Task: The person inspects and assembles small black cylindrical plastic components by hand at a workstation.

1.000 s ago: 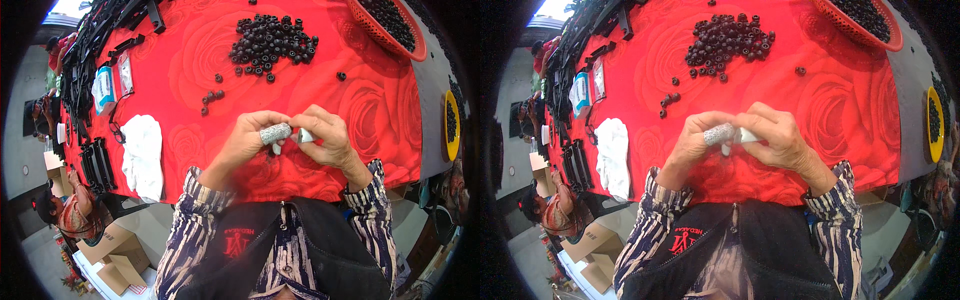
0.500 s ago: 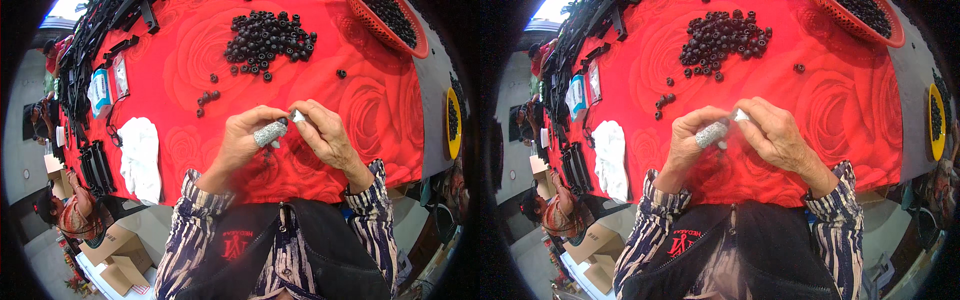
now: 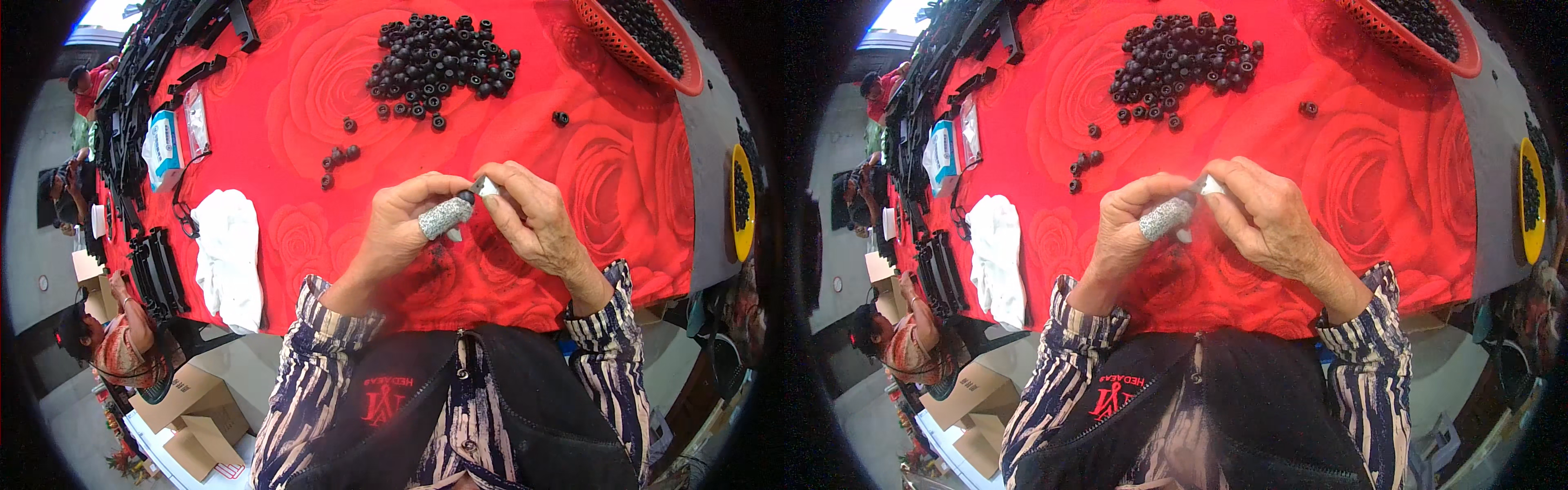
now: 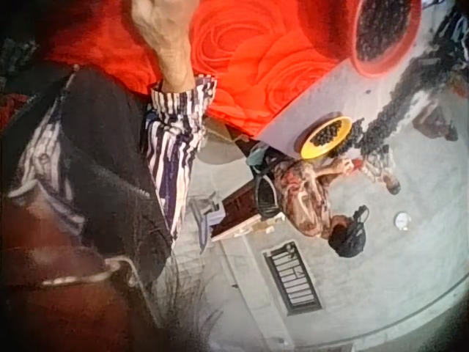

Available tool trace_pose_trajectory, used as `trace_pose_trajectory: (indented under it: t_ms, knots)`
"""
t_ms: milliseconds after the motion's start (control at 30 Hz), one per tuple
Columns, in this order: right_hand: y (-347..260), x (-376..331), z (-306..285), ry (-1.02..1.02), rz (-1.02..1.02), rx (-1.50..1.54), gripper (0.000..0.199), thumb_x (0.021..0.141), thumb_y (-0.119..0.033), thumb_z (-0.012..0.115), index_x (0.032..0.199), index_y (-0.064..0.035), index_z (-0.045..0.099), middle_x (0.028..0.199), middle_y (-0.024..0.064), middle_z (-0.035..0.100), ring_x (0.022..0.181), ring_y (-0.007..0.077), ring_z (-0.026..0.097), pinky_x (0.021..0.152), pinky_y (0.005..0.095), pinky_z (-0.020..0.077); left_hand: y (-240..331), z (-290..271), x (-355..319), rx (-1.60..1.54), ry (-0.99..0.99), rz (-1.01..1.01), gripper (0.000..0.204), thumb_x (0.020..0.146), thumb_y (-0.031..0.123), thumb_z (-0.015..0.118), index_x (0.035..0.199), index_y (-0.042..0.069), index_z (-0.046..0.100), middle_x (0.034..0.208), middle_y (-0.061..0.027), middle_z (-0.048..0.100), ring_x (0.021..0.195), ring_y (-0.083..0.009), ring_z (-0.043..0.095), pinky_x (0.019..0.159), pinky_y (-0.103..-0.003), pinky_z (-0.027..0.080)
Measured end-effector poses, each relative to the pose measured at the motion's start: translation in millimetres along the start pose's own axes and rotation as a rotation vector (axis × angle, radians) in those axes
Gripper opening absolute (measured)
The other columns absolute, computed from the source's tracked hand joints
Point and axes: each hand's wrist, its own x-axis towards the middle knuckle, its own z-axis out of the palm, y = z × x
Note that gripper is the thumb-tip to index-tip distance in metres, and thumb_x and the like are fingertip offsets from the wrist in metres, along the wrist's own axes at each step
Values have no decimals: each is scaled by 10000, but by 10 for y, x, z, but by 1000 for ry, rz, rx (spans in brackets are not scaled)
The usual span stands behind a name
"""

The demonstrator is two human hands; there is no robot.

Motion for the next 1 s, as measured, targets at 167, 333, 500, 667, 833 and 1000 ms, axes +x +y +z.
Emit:
trace_pose_trajectory:
  t_ms: [167,333,500,667,833,1000]
  knots:
    - [-37,12,-25,-22,19,-5,180,825,-31,544,999,15,531,757,140,520,631,277,550,550,352,425,-19,-5,5,-34,-3,-1,235,839,24,604,1070,-17,589,899,-47,603,751,-83,575,616,-216,505]
    - [6,2,-11,-16,-2,0,184,818,-27,548,995,20,532,755,143,524,630,280,552,549,357,428,-27,3,15,-40,0,0,243,836,34,612,1072,-18,588,901,-56,616,744,-87,581,609,-217,506]
    - [15,-6,-3,-3,-20,-16,183,813,-20,551,991,22,534,760,147,528,624,282,552,547,355,430,-34,7,12,-24,14,-8,246,837,37,612,1074,-20,586,907,-60,617,752,-91,584,607,-220,511]
    - [-8,2,-22,-34,11,-2,188,811,-18,552,994,21,534,757,146,526,622,279,551,547,350,428,-42,-4,15,-27,9,-13,248,840,38,607,1079,-21,582,917,-62,616,761,-93,584,607,-222,512]
    - [-7,5,-28,-41,11,4,183,809,-14,549,988,21,534,750,141,522,618,274,548,544,350,424,-52,-26,19,-53,-22,-15,251,842,38,606,1084,-24,576,929,-65,615,774,-93,583,610,-222,509]
    - [-47,13,-41,-48,37,18,172,808,-12,548,976,22,536,748,143,522,618,275,548,546,353,423,-12,5,5,-74,-7,-26,257,841,39,608,1087,-25,571,939,-68,616,775,-94,583,613,-222,506]
